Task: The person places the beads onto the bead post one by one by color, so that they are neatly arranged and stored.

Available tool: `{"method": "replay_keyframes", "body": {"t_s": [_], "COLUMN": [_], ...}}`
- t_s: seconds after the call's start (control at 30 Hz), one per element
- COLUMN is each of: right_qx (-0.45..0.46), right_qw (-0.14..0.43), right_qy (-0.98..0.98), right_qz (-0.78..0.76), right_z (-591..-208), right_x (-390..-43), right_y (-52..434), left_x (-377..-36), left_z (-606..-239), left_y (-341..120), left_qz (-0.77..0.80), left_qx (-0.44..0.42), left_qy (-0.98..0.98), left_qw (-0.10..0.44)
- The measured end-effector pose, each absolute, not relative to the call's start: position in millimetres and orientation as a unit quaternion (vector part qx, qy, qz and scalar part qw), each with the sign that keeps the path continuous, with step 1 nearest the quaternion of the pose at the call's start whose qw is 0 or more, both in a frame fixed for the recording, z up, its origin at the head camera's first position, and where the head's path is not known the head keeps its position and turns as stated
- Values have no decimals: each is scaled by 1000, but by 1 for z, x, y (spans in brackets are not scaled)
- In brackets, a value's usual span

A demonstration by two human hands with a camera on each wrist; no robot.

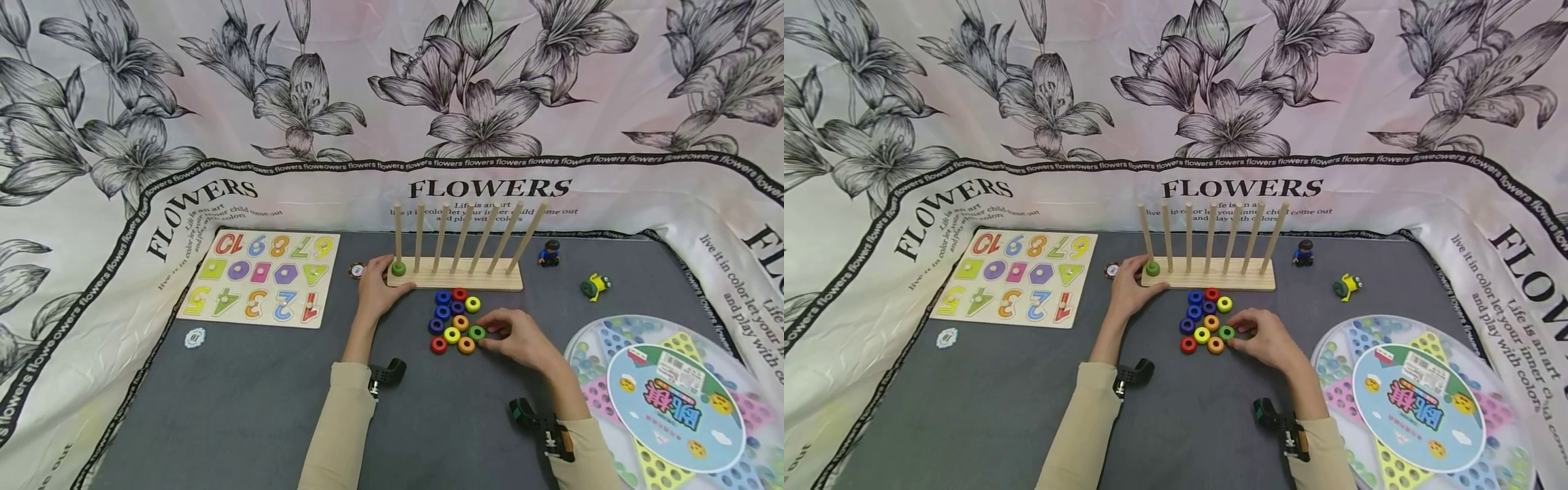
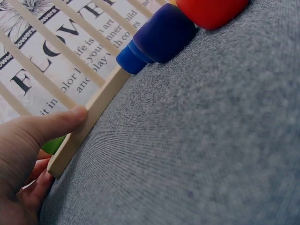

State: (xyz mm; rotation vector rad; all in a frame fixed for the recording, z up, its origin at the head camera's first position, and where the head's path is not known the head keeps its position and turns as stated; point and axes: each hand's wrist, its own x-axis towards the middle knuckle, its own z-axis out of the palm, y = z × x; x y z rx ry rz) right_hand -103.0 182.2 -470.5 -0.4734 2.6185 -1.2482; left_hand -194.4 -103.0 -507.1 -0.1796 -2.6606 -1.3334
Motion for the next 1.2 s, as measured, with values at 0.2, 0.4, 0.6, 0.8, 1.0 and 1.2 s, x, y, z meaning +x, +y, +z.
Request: {"method": "replay_keyframes", "body": {"t_s": [0.2,0.4,0.6,0.8,1.0,1.2], "right_qx": [-154,-133,-128,-123,-114,-141], "right_qw": [92,71,33,-13,-56,-105], "right_qy": [889,892,889,872,858,832], "right_qz": [-422,-426,-437,-474,-498,-527], "right_z": [-467,-455,-442,-430,-419,-405], "right_x": [-105,-111,-119,-128,-138,-149], "right_y": [182,179,169,153,134,111], "left_x": [-195,-195,-195,-196,-197,-196], "left_z": [-508,-507,-507,-509,-509,-509], "left_y": [-103,-103,-104,-104,-104,-104], "left_qz": [-440,-443,-444,-442,-440,-441], "left_qx": [-59,-57,-55,-53,-55,-57], "left_qy": [-893,-892,-892,-893,-894,-892], "left_qw": [76,73,70,68,68,78]}}
